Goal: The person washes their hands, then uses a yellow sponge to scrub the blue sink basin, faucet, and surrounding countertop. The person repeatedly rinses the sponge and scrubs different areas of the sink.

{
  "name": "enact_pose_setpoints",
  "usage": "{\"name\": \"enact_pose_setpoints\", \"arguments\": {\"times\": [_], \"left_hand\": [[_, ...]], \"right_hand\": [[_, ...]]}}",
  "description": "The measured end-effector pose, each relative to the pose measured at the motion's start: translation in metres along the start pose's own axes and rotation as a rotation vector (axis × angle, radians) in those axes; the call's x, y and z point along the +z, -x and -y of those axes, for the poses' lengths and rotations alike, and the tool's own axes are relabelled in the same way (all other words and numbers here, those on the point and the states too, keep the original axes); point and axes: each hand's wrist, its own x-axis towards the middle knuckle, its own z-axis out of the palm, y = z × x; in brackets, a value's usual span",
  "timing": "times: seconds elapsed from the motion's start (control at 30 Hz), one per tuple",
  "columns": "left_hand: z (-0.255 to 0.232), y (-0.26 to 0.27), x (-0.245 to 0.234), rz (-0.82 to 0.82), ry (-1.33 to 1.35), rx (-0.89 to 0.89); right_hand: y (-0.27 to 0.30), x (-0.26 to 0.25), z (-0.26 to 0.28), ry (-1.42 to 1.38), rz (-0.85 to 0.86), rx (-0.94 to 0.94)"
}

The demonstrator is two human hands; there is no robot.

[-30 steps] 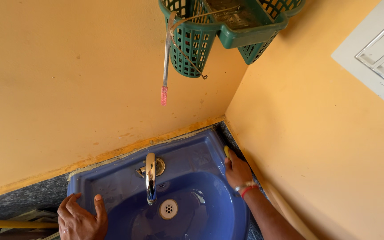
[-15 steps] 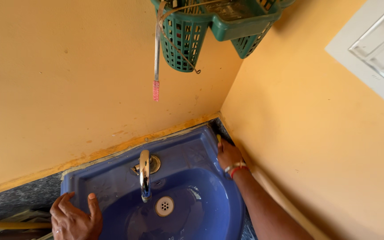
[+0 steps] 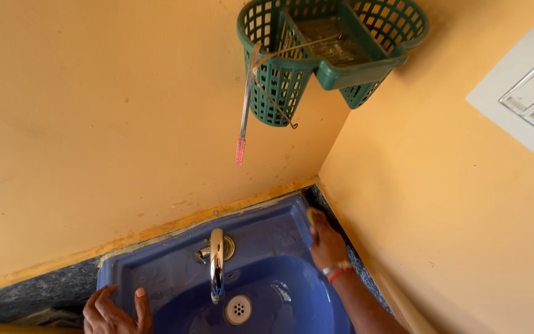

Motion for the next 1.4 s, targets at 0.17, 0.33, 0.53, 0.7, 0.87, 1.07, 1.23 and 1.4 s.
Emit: {"name": "enact_pose_setpoints", "arguments": {"times": [0.17,0.33,0.53,0.7,0.87,1.07,1.23,1.4], "left_hand": [[-0.009,-0.003,-0.006,0.028,0.028,-0.039],[-0.026,-0.009,-0.031,0.050,-0.004,-0.036],[-0.032,-0.016,-0.036,0.058,0.036,-0.026],[-0.024,-0.012,-0.038,0.101,0.012,-0.016],[-0.026,-0.016,-0.042,0.193,0.022,-0.055],[-0.030,-0.015,-0.047,0.151,0.026,-0.033],[-0.031,-0.018,-0.052,0.190,0.032,-0.052],[-0.026,-0.018,-0.054,0.234,0.024,-0.076]], "right_hand": [[-0.051,0.042,0.001,0.240,0.009,-0.203],[-0.022,0.070,0.037,0.014,0.041,0.011],[0.006,0.127,0.125,-0.253,-0.059,0.023],[0.019,0.112,0.151,-0.279,0.230,-0.141],[0.014,0.093,0.124,-0.001,0.420,-0.433],[-0.009,0.043,0.071,0.384,0.497,-0.349],[-0.004,0.053,0.070,0.432,0.385,-0.025],[0.000,0.104,0.084,0.314,0.185,0.155]]}}
